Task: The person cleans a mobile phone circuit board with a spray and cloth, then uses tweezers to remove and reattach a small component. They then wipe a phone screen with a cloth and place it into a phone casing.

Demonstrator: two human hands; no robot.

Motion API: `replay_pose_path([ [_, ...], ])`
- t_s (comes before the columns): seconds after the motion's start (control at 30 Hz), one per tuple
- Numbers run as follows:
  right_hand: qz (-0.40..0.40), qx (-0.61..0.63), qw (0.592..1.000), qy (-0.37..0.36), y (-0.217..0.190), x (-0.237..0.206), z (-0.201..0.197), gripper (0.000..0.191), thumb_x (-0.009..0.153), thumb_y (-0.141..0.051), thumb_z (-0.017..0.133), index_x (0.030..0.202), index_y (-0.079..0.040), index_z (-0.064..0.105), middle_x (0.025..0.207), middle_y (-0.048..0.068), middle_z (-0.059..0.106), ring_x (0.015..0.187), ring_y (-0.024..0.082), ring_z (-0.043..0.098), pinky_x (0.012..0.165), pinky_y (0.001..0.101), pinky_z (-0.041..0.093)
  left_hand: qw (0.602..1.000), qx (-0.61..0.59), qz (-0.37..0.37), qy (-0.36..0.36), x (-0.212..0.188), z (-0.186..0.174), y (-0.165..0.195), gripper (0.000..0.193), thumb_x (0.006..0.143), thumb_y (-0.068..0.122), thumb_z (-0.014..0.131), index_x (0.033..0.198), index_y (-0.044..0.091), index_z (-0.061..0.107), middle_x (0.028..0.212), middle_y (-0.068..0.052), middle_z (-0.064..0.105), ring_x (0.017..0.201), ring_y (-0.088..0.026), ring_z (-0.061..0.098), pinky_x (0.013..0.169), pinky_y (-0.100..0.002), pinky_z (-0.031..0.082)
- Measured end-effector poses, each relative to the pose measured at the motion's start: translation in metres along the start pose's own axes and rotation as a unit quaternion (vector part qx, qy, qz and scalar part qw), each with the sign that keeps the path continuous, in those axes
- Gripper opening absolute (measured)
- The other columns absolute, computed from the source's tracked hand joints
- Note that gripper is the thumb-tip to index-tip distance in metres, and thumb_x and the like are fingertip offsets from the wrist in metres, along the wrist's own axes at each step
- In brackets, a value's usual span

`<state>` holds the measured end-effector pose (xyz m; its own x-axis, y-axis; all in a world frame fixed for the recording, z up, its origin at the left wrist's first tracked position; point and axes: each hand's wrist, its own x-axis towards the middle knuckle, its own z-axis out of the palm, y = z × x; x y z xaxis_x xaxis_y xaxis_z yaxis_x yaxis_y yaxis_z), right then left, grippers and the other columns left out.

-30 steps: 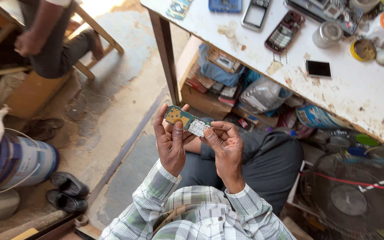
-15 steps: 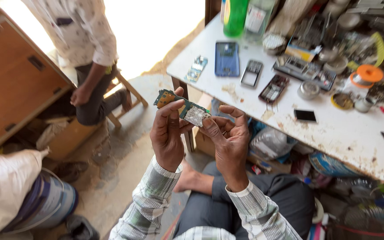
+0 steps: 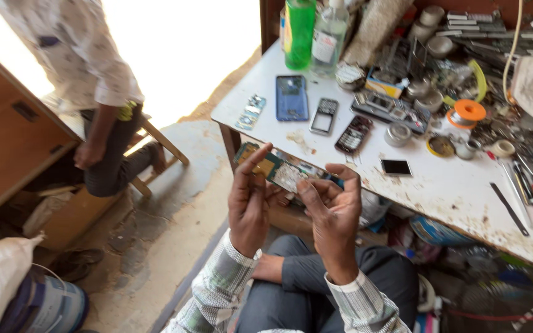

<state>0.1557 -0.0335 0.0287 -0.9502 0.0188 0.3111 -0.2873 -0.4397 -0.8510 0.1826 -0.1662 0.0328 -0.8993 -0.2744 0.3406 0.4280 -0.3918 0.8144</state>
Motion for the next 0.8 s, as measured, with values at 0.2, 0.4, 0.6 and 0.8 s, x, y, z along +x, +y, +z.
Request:
replay_pose_path([
  [0.2,0.024,-0.121,0.992,0.024,0.019,-0.053,-0.072,0.051,0.093,-0.002,0.073,0.134,-0.001,0.042,0.096,0.013,0.074,0.085,0.009,0.067,0.082,0.0228,0.055,0.980,-0.156,-0.122,-0.007,-0.054,0.007,-0.071,0.044,0.107,0.003,0.037,0.151,0.006,0.037,0.160,-0.008,0.042,0.120,-0.021,0.067,0.101,-0.037,0.059],
  [0.4,0.097,-0.191,0.974,0.082,0.037,-0.093,-0.115,0.052,0.094,-0.001,0.072,0.135,0.000,0.041,0.095,0.015,0.072,0.086,0.010,0.066,0.079,0.0226,0.054,0.950,-0.213,-0.226,0.015,-0.101,0.002,-0.129,0.046,0.106,0.006,0.044,0.151,0.009,0.038,0.161,-0.007,0.040,0.122,-0.020,0.065,0.098,-0.036,0.058],
  [0.6,0.129,-0.206,0.964,0.109,0.040,-0.098,-0.125,0.052,0.093,-0.002,0.072,0.135,0.000,0.040,0.093,0.016,0.072,0.086,0.011,0.068,0.076,0.0224,0.056,0.946,-0.206,-0.250,0.011,-0.109,0.000,-0.149,0.045,0.107,0.007,0.045,0.151,0.008,0.040,0.161,-0.010,0.042,0.120,-0.021,0.066,0.096,-0.036,0.061],
  [0.8,0.129,-0.202,0.964,0.113,0.045,-0.096,-0.122,0.054,0.092,-0.002,0.072,0.135,0.000,0.040,0.094,0.016,0.072,0.086,0.011,0.068,0.076,0.0222,0.055,0.948,-0.193,-0.251,0.009,-0.107,-0.003,-0.150,0.045,0.107,0.006,0.043,0.152,0.008,0.039,0.161,-0.010,0.042,0.123,-0.023,0.065,0.097,-0.037,0.060],
])
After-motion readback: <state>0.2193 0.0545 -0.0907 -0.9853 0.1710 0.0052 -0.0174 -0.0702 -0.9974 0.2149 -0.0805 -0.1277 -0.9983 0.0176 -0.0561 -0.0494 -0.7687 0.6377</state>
